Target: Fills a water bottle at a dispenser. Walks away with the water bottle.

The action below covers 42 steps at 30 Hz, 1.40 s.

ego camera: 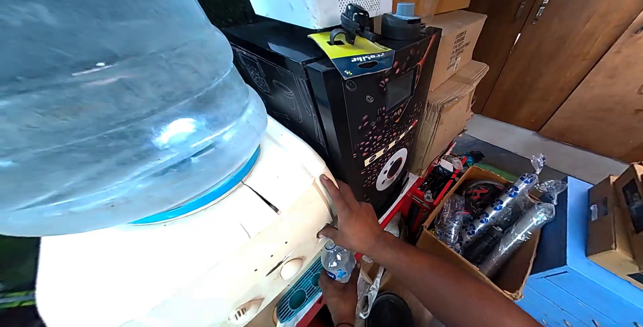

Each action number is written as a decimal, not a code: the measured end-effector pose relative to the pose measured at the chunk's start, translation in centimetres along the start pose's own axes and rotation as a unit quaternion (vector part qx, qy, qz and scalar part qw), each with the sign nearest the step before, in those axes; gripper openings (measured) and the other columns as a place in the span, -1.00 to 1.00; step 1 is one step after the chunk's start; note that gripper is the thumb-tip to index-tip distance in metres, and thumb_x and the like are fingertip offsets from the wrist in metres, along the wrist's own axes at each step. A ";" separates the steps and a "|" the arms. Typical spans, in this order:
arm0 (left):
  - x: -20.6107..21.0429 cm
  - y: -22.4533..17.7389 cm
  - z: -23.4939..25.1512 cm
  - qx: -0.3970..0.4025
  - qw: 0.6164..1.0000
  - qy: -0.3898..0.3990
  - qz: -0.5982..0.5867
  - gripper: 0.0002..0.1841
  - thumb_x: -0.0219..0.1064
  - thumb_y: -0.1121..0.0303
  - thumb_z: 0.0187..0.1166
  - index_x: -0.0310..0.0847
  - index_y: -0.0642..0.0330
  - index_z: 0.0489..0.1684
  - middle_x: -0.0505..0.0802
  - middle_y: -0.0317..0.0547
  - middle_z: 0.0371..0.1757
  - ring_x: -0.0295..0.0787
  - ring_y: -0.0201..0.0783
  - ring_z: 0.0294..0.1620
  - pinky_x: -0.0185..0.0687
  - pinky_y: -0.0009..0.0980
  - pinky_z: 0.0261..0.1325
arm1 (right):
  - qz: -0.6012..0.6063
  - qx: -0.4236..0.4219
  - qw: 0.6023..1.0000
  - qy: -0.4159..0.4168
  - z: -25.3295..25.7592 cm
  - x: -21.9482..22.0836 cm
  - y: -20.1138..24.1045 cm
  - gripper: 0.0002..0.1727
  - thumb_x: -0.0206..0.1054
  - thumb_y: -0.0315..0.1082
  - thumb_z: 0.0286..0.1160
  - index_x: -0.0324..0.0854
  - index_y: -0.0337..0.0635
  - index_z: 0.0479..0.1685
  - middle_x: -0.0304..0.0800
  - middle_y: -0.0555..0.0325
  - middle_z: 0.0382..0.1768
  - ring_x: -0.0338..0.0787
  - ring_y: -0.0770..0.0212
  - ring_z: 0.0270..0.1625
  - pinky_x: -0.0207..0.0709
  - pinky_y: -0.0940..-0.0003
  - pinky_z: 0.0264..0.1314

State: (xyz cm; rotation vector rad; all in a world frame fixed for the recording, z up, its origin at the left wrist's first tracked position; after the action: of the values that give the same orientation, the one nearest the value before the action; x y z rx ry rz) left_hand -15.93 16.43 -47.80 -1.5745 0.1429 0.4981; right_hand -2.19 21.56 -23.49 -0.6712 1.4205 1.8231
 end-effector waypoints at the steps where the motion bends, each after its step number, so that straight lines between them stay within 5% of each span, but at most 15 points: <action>1: 0.0 0.0 0.0 0.001 1.000 -0.001 -0.001 0.21 0.86 0.14 -0.07 0.16 0.48 0.69 0.54 0.48 0.50 0.51 0.24 0.53 0.39 0.07 0.64 | 0.001 0.001 1.000 0.000 0.0 0.0 0.0 0.32 0.73 -0.01 0.13 -0.19 0.51 0.94 0.12 0.12 0.83 0.82 0.12 -0.32 0.78 0.01 -0.31; 42: 0.0 0.0 -0.1 -0.002 1.000 -0.003 0.002 0.22 0.86 0.13 -0.08 0.16 0.49 0.69 0.55 0.50 0.47 0.51 0.27 0.52 0.40 0.08 0.62 | -0.002 0.003 1.000 0.004 -0.1 0.0 0.0 0.30 0.72 -0.02 0.16 -0.19 0.49 0.95 0.11 0.10 0.83 0.81 0.11 -0.35 0.77 0.01 -0.31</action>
State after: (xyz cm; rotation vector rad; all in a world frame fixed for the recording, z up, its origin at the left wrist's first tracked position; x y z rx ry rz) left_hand -15.91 16.33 -47.78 -1.5768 0.1407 0.5058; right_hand -2.21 21.50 -23.51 -0.6784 1.4270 1.8139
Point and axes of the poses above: each hand's wrist, its own z-axis towards the middle knuckle, its own x-axis out of the palm, y = z × x, the point moved 6 cm from there along z, towards the middle knuckle
